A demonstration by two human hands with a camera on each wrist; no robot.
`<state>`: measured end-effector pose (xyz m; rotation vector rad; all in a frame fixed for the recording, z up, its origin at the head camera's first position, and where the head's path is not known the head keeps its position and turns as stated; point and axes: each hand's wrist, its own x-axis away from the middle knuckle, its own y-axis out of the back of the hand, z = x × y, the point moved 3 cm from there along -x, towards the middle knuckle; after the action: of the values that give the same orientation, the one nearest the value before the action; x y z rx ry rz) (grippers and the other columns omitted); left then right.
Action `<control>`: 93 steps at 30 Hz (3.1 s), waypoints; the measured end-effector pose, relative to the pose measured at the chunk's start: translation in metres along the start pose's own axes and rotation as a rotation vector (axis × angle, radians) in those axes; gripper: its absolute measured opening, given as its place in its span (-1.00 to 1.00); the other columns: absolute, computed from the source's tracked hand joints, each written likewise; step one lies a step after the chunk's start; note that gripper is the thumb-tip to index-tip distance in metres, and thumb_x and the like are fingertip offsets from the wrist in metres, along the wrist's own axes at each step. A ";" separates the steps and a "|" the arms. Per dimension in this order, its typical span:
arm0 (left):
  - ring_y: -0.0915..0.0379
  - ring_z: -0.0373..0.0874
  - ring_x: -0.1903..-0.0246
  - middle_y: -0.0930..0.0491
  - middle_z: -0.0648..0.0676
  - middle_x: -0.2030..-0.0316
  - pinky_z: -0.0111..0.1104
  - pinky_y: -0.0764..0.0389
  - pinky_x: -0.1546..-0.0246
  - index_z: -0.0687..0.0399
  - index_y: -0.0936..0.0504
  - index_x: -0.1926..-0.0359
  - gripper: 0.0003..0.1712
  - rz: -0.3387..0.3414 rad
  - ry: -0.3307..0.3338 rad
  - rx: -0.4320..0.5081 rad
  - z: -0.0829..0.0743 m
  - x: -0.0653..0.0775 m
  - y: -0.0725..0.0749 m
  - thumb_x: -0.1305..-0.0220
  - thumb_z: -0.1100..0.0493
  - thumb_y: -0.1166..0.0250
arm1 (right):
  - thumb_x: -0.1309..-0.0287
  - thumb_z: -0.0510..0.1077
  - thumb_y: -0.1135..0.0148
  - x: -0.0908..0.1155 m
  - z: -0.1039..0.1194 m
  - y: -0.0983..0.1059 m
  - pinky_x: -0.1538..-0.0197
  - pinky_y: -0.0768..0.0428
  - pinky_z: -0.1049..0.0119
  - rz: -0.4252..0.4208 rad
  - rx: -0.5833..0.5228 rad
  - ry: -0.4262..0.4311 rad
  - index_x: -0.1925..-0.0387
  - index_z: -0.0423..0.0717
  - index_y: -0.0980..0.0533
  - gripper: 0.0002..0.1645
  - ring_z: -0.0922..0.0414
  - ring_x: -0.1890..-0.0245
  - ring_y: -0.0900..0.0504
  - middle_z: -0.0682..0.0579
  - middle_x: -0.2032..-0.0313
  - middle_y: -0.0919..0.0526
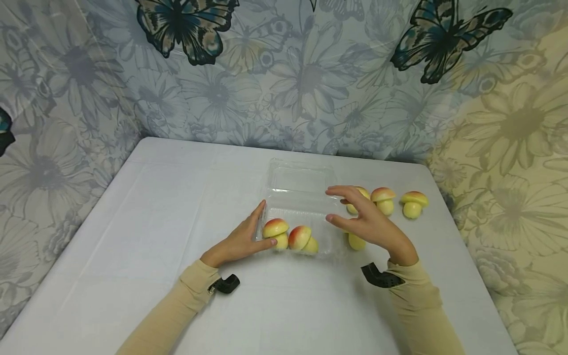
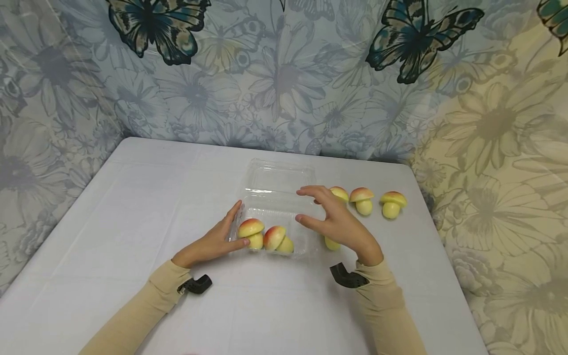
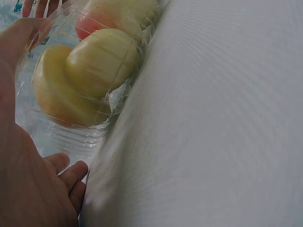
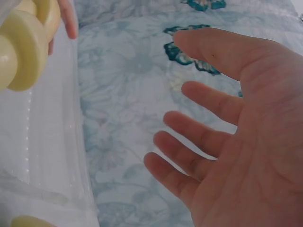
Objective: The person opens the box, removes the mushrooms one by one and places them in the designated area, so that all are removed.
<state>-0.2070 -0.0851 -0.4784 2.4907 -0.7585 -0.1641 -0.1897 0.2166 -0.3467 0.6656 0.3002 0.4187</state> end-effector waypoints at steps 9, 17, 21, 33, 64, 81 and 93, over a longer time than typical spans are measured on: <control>0.28 0.02 -0.62 0.24 0.09 -0.63 0.06 0.08 -0.59 -0.23 0.41 -0.63 0.27 0.006 -0.002 0.018 0.000 0.000 0.000 -0.27 -0.27 -0.34 | -0.25 -0.20 -0.39 -0.006 0.006 -0.007 -0.33 -0.47 0.25 0.025 0.045 0.067 -0.34 -0.02 -0.41 -0.35 0.16 -0.30 -0.43 -0.06 -0.33 -0.48; 0.29 0.00 -0.62 0.23 0.09 -0.63 0.04 0.08 -0.59 -0.25 0.43 -0.62 0.28 0.010 0.007 0.006 -0.001 0.000 0.002 -0.27 -0.28 -0.33 | -0.25 -0.22 -0.39 -0.009 0.008 -0.012 -0.33 -0.44 0.31 0.041 0.022 0.087 -0.34 -0.05 -0.41 -0.35 0.17 -0.31 -0.42 -0.04 -0.32 -0.47; 0.30 0.01 -0.62 0.24 0.10 -0.63 0.05 0.08 -0.59 -0.24 0.43 -0.63 0.28 0.013 0.008 0.005 -0.002 0.000 0.001 -0.27 -0.28 -0.33 | -0.25 -0.21 -0.39 -0.010 0.007 -0.015 -0.34 -0.46 0.19 0.056 0.017 0.080 -0.34 -0.07 -0.39 -0.34 0.15 -0.31 -0.42 -0.01 -0.33 -0.46; 0.30 0.02 -0.62 0.24 0.10 -0.64 0.06 0.09 -0.59 -0.20 0.42 -0.63 0.29 0.013 0.015 0.010 -0.003 0.000 0.001 -0.26 -0.28 -0.33 | -0.28 -0.17 -0.38 -0.011 0.003 -0.025 -0.33 -0.46 0.14 0.098 0.018 0.083 -0.34 -0.02 -0.39 -0.36 0.03 -0.35 -0.40 -0.04 -0.35 -0.42; 0.25 0.04 -0.62 0.19 0.12 -0.63 0.09 0.05 -0.58 -0.28 0.40 -0.63 0.26 0.004 0.027 0.018 0.000 0.000 0.000 -0.26 -0.30 -0.32 | -0.27 -0.05 -0.39 -0.016 -0.010 -0.055 -0.36 -0.43 -0.19 0.200 0.028 -0.015 -0.24 0.08 -0.50 -0.48 -0.09 -0.41 -0.36 -0.13 -0.37 -0.41; 0.26 0.05 -0.62 0.21 0.11 -0.63 0.10 0.05 -0.57 -0.21 0.40 -0.63 0.28 0.005 0.036 0.001 -0.001 0.000 0.000 -0.25 -0.33 -0.31 | -0.30 0.01 -0.36 -0.017 -0.015 -0.063 -0.34 -0.42 -0.18 0.269 0.054 -0.006 -0.21 -0.06 -0.55 -0.49 -0.10 -0.34 -0.41 -0.08 -0.30 -0.48; 0.27 0.04 -0.62 0.21 0.10 -0.63 0.09 0.06 -0.58 -0.24 0.41 -0.63 0.28 0.006 0.034 0.003 0.001 -0.001 0.000 -0.25 -0.33 -0.31 | -0.28 0.00 -0.38 -0.017 -0.018 -0.068 -0.34 -0.42 -0.15 0.291 0.044 -0.006 -0.20 0.00 -0.56 -0.51 -0.07 -0.31 -0.43 -0.04 -0.25 -0.51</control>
<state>-0.2075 -0.0850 -0.4796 2.4874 -0.7530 -0.1176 -0.1929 0.1701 -0.4027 0.7567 0.2072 0.6888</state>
